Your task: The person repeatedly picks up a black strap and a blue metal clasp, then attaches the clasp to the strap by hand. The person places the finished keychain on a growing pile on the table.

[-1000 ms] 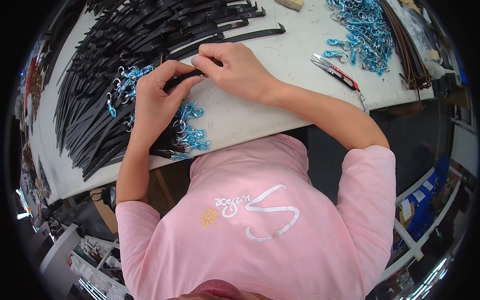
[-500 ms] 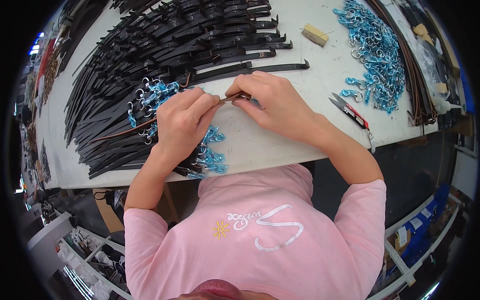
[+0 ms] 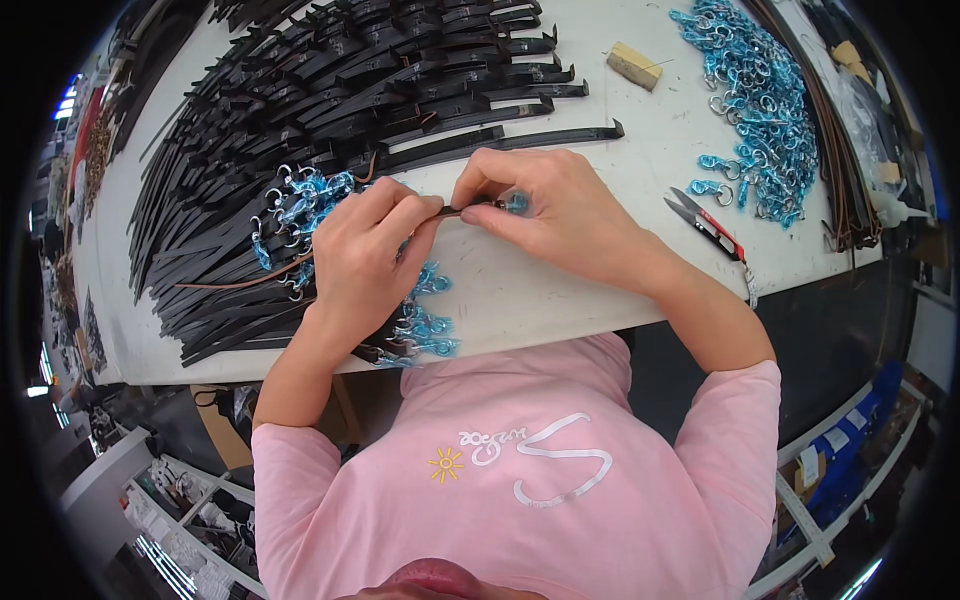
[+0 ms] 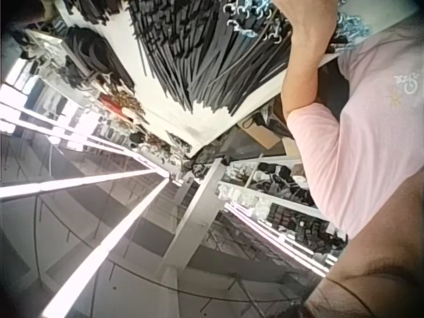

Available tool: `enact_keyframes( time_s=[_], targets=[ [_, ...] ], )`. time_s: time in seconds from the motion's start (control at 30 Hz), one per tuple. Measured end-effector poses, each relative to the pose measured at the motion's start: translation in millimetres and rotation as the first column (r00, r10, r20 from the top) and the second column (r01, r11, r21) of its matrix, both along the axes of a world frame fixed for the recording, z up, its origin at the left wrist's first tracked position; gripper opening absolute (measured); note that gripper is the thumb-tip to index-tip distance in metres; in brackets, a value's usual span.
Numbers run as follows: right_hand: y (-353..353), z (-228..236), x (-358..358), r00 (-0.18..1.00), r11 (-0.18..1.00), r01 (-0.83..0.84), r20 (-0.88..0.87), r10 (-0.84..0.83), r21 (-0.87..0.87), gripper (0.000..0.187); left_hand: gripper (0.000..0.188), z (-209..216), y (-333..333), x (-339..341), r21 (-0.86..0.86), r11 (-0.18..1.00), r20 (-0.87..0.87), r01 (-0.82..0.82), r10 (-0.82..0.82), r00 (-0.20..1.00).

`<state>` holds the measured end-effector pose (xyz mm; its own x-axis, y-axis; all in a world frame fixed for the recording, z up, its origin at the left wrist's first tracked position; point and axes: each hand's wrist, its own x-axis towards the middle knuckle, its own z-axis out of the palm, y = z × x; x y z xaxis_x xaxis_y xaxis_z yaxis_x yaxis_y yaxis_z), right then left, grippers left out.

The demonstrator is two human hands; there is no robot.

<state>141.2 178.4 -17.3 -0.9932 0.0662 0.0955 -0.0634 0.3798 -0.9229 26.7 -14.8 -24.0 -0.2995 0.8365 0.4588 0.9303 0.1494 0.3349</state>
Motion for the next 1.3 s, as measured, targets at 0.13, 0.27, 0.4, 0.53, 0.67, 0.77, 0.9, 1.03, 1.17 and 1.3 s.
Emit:
enact_keyframes(
  time_s=[0.13, 0.27, 0.4, 0.53, 0.67, 0.77, 0.9, 1.03, 1.17, 1.3],
  targets=[
    [-2.2, 0.5, 1.5, 0.998, 0.998, 0.054, -0.024, -0.053, 0.027, 0.013, 0.019, 8.1, -1.4, 3.3, -0.037, 0.999, 0.201, -0.031, 0.038, 0.979],
    [-2.2, -1.4, 2.6, 0.996, 0.989, 0.062, -0.072, -0.052, 0.135, 0.015, 0.019, 6.1, -1.7, 3.7, -0.021, 0.999, 0.288, -0.043, 0.047, 0.956],
    [-3.3, -2.8, 3.8, 0.993, 0.982, 0.075, -0.101, -0.057, 0.176, 0.015, 0.017, 7.1, -2.2, 6.7, -0.041, 0.997, 0.369, -0.060, 0.070, 0.927],
    [-9.1, -4.6, 4.5, 0.984, 0.963, 0.113, -0.164, -0.074, 0.245, 0.013, 0.014, 5.9, -1.6, 6.4, -0.044, 0.997, 0.255, -0.070, 0.079, 0.964],
    [-7.1, -10.1, 1.2, 0.986, 0.948, 0.080, -0.162, -0.030, 0.308, 0.013, 0.009, 9.5, -0.7, 1.5, -0.073, 0.996, 0.164, -0.057, 0.068, 0.984],
    [1.2, -9.4, -3.4, 0.998, 0.988, -0.040, 0.051, 0.033, 0.151, 0.013, 0.007, 14.5, 0.3, -1.7, -0.107, 0.994, 0.202, -0.027, 0.049, 0.978],
    [5.6, -12.9, -12.6, 0.925, 0.934, -0.084, 0.323, 0.203, -0.347, 0.018, 0.009, 13.3, 0.1, -6.2, -0.128, 0.992, 0.429, 0.007, 0.050, 0.902],
    [-6.5, -18.8, -12.5, 0.934, 0.932, -0.005, 0.330, 0.133, -0.361, 0.021, 0.014, 13.5, 2.0, -7.3, -0.185, 0.983, 0.516, -0.007, 0.104, 0.850],
    [-11.6, -16.7, -9.1, 0.944, 0.979, 0.021, 0.326, 0.047, -0.202, 0.021, 0.016, 14.4, 4.3, -7.2, -0.256, 0.966, 0.454, -0.021, 0.139, 0.880],
    [-1.5, -27.1, -10.3, 0.951, 0.930, -0.033, 0.276, 0.142, -0.366, 0.018, 0.016, 12.0, 4.7, -7.8, -0.226, 0.973, 0.392, -0.037, 0.126, 0.912]
  ],
)
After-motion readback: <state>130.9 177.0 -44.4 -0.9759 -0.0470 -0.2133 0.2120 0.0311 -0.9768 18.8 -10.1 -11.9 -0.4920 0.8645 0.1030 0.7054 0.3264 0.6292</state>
